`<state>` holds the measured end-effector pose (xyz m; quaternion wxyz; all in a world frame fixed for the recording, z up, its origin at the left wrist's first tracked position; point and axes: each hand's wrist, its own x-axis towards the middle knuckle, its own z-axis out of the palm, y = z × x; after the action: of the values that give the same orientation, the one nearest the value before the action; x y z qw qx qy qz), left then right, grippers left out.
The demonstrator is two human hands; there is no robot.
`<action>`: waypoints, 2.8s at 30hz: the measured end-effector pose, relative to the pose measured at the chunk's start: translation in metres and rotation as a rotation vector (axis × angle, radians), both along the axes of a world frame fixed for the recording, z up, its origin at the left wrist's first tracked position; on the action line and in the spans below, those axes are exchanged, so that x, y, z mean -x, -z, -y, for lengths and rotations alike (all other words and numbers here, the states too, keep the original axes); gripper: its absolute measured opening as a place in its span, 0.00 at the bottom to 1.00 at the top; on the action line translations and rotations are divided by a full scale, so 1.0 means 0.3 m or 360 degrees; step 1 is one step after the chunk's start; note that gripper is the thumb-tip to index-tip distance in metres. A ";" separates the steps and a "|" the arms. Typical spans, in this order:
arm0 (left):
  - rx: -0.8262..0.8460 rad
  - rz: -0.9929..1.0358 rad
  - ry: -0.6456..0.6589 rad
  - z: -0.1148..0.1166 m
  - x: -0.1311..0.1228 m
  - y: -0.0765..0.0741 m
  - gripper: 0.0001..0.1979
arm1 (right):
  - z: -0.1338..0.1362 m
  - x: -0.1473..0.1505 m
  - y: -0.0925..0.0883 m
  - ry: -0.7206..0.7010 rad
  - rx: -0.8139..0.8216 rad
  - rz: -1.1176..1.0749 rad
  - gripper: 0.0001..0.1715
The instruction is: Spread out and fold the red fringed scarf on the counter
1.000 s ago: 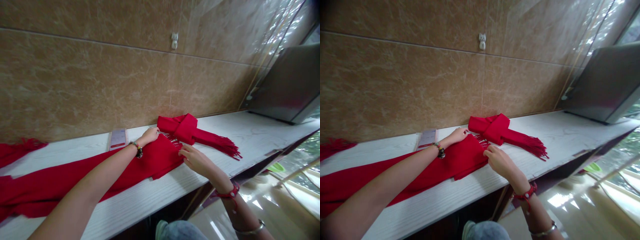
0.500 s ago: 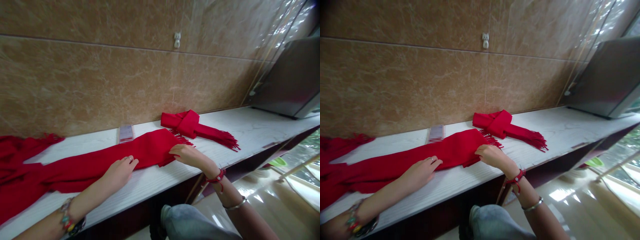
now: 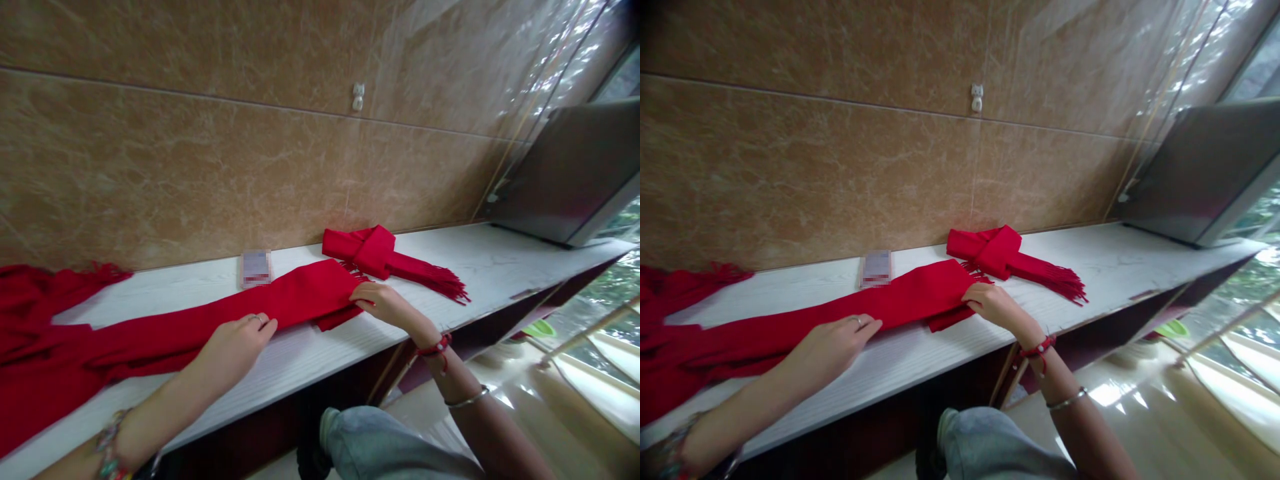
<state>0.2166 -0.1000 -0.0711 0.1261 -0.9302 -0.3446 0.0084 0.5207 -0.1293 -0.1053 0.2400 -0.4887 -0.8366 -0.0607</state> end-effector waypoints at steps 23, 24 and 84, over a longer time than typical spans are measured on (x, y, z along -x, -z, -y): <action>0.0358 0.0365 -0.0183 -0.266 -0.267 0.196 0.32 | -0.343 0.107 0.123 0.0407 0.0257 0.0443 0.26; 0.0394 0.0343 -0.0178 -0.267 -0.259 0.205 0.33 | -0.337 0.103 0.135 0.0434 0.0236 0.0458 0.26; 0.0603 0.0222 -0.0221 -0.156 0.029 0.170 0.38 | -0.203 0.292 0.109 0.0326 0.0360 0.0422 0.30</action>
<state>0.2079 -0.0532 -0.1221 -0.0761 -0.9096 -0.4080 0.0171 0.4332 -0.0683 -0.1379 0.0637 -0.5829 -0.8082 -0.0542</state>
